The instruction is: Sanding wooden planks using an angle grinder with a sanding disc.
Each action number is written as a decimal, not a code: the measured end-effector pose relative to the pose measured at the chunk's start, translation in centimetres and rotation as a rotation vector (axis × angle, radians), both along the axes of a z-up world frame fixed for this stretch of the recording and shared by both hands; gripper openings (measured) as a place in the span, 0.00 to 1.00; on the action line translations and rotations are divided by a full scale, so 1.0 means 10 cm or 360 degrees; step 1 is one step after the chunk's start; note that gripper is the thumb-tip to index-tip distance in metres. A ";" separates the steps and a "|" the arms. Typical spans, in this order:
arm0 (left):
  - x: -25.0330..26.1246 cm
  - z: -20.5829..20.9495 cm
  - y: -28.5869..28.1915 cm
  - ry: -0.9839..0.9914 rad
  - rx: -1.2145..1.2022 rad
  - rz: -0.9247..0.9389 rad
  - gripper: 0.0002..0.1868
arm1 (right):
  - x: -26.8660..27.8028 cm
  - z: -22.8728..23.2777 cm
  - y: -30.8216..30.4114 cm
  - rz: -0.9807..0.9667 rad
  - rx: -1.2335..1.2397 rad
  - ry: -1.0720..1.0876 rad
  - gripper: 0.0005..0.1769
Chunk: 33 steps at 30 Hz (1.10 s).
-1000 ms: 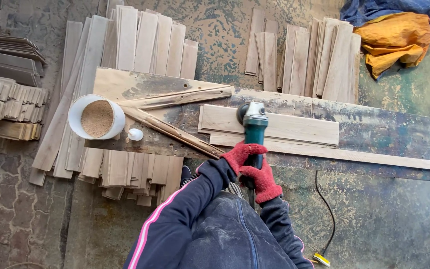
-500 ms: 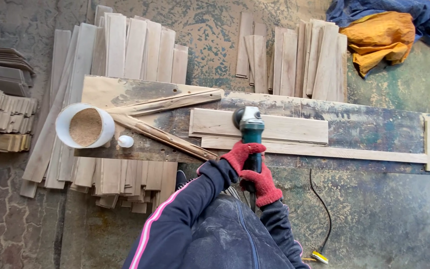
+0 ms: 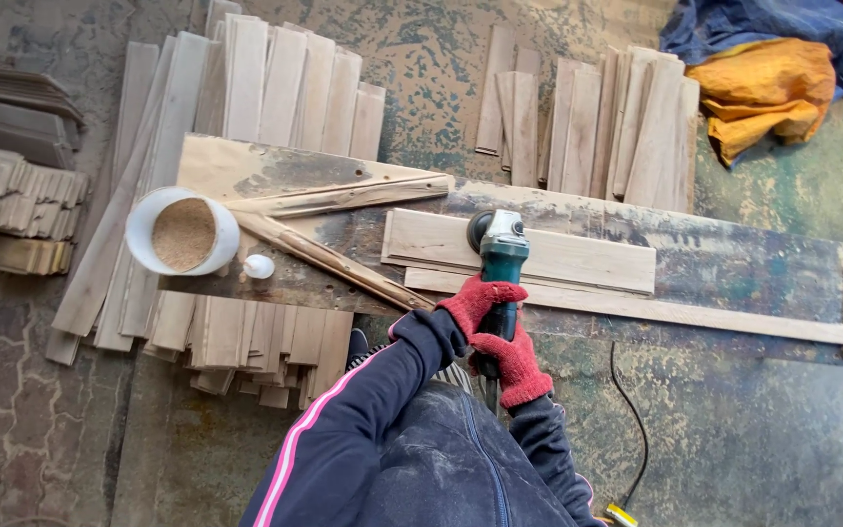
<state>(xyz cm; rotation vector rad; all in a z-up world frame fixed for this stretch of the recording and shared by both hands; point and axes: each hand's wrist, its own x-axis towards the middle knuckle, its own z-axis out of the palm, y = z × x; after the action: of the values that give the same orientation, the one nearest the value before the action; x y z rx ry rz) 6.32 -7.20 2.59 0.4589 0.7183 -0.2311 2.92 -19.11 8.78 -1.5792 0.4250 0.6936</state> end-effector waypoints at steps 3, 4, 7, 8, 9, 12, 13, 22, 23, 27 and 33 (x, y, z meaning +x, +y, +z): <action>-0.19 -0.04 0.22 0.0037 -0.0066 0.0154 0.28 | -0.05 0.00 0.20 0.0171 0.0011 0.0013 0.30; -0.24 -0.07 0.29 0.0039 -0.0113 0.0211 0.29 | -0.07 -0.02 0.27 0.0243 -0.0005 0.0015 0.30; -0.36 -0.17 0.50 0.0053 -0.0061 0.0303 0.30 | -0.11 -0.19 0.41 0.0367 -0.0005 0.0047 0.29; -0.43 -0.12 0.55 0.0054 -0.0060 0.0323 0.30 | -0.16 -0.09 0.50 0.0387 -0.0004 0.0049 0.29; -0.49 -0.07 0.61 0.0064 -0.0035 0.0362 0.30 | -0.20 0.00 0.58 0.0442 -0.0022 0.0062 0.29; -0.64 -0.04 0.74 0.0087 -0.0012 0.0436 0.29 | -0.27 0.12 0.72 0.0520 -0.0022 0.0084 0.29; -0.68 -0.05 0.75 0.0100 -0.0016 0.0449 0.27 | -0.28 0.13 0.73 0.0521 -0.0008 0.0092 0.28; -0.43 0.08 0.40 0.0013 -0.0053 0.0264 0.24 | -0.21 0.28 0.44 0.0296 -0.0067 0.0065 0.27; -0.40 0.06 0.36 0.0013 -0.0060 0.0259 0.24 | -0.20 0.26 0.40 0.0290 -0.0073 0.0066 0.27; -0.35 0.11 0.33 -0.0027 -0.0149 0.0202 0.22 | -0.21 0.13 0.32 0.0212 -0.0081 0.0082 0.27; -0.56 -0.04 0.49 0.0058 -0.0150 0.0293 0.22 | -0.31 0.25 0.54 0.0357 -0.0045 0.0096 0.26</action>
<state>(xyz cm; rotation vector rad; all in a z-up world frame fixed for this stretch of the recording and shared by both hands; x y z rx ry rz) 0.73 -2.35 2.16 0.2972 0.7769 -0.1000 -0.23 -13.71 11.24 -1.6513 0.3052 0.9121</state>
